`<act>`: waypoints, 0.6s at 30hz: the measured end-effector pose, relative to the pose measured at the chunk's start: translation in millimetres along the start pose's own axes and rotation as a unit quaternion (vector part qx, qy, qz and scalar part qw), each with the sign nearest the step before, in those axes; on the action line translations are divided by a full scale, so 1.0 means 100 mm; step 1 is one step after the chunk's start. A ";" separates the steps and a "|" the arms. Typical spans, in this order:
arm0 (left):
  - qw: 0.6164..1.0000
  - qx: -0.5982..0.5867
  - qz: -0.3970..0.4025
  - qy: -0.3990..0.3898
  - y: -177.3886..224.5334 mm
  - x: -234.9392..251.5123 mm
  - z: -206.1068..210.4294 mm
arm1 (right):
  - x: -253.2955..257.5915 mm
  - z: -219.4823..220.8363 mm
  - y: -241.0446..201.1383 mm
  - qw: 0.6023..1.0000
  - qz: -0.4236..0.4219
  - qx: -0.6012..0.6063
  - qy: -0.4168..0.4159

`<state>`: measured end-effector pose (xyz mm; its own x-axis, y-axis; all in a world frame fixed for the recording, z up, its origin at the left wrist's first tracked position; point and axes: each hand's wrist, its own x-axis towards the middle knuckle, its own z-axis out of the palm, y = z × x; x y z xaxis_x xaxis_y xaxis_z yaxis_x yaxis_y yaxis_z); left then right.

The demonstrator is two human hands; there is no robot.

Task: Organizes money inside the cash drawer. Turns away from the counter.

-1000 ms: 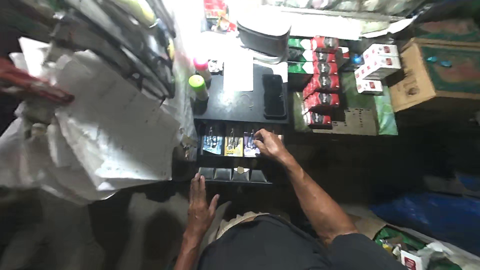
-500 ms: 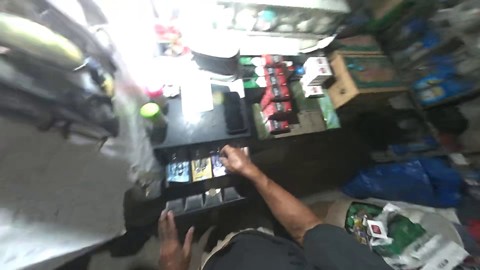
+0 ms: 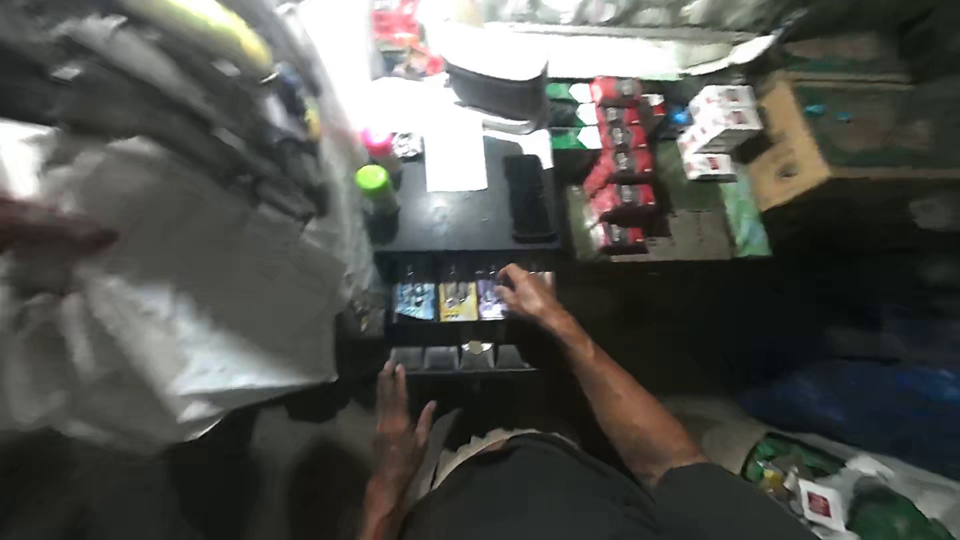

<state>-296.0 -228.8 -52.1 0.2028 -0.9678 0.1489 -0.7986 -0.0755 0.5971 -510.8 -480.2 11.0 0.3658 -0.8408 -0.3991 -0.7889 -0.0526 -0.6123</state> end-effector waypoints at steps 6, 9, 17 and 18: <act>1.000 -0.003 -0.026 -0.003 -0.01 -0.01 0.03 | 0.03 0.01 0.04 1.000 -0.013 -0.018 0.016; 1.000 -0.001 -0.012 0.006 -0.03 -0.01 0.05 | 0.06 0.02 0.06 0.999 -0.017 -0.025 0.020; 1.000 0.000 -0.012 0.016 -0.03 0.00 0.08 | 0.11 0.02 0.09 0.999 -0.018 -0.037 0.024; 1.000 0.000 -0.013 0.017 -0.02 0.00 0.08 | 0.12 0.02 0.10 0.999 -0.020 -0.039 0.024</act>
<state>-298.6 -230.1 -59.9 0.2428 -0.9569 0.1594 -0.7926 -0.1010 0.6013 -513.0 -489.7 -1.0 0.3750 -0.8618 -0.3415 -0.8112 -0.1268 -0.5708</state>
